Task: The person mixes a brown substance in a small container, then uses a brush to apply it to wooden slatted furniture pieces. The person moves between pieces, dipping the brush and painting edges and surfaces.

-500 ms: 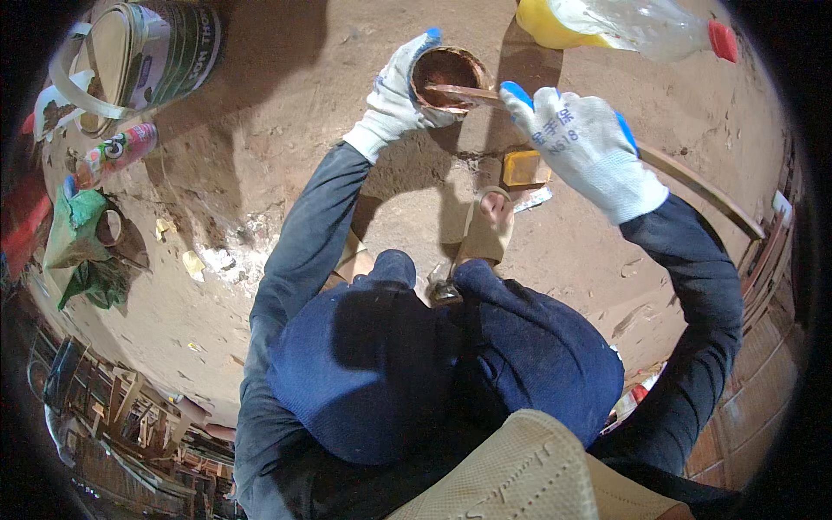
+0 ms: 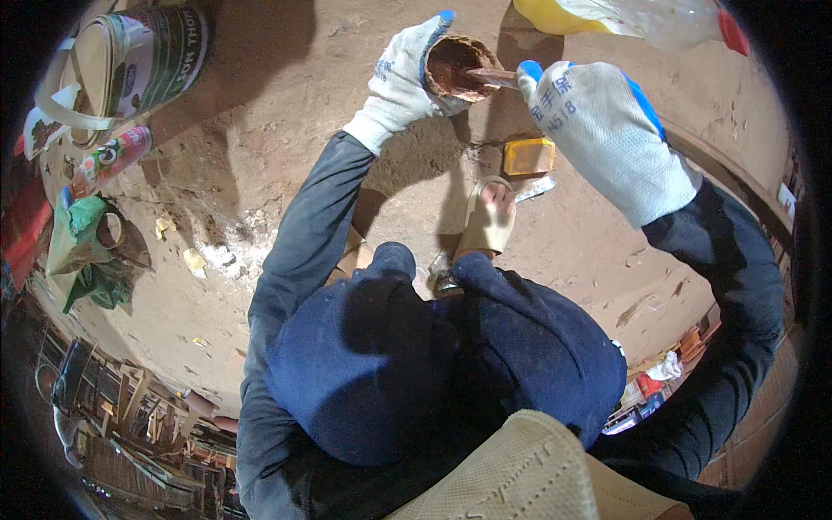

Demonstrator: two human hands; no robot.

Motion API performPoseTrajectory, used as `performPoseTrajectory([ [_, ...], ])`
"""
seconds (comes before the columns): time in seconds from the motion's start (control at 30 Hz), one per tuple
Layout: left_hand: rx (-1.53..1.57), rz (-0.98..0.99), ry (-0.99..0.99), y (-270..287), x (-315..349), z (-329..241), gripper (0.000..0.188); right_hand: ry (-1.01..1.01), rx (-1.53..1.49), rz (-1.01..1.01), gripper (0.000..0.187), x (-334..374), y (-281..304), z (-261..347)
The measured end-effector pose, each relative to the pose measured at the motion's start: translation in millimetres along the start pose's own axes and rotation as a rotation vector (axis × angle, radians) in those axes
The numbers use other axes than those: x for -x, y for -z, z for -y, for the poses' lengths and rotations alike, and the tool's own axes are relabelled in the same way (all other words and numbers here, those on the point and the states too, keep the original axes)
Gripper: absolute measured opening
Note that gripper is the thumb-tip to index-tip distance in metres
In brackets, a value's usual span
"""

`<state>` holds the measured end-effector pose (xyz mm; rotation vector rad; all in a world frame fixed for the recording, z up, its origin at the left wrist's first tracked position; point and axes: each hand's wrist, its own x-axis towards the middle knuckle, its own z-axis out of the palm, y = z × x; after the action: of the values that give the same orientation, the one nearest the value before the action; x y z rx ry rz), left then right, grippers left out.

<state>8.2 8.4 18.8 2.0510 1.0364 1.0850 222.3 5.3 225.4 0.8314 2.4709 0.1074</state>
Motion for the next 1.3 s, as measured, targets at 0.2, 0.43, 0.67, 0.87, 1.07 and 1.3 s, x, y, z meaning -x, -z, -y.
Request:
performPoseTrajectory([
  [0.2,0.152,0.05,0.053,-6.3,3.1,4.4,0.103,-0.229,-0.247,0.127,0.021,9.6,10.8,-8.0],
  [0.43,0.157,0.044,0.006,0.6,20.0,14.3,0.103,-0.242,-0.224,-0.093,0.034,6.7,-15.6,18.5],
  [0.67,0.164,0.088,-0.024,8.7,10.2,11.7,0.094,-0.185,0.167,0.016,0.062,-8.7,-7.7,12.3],
  [0.87,0.284,0.175,0.019,5.1,-3.4,16.5,0.091,-0.049,0.167,-0.087,0.047,3.5,-22.8,13.9],
  [1.07,0.211,0.299,0.023,25.8,-9.5,17.8,0.097,0.033,0.14,-0.295,0.015,8.2,-5.7,-3.7],
  [1.3,0.356,0.323,0.026,22.9,-12.3,22.8,0.099,-0.044,0.16,-0.113,0.057,3.7,-21.9,8.7],
])
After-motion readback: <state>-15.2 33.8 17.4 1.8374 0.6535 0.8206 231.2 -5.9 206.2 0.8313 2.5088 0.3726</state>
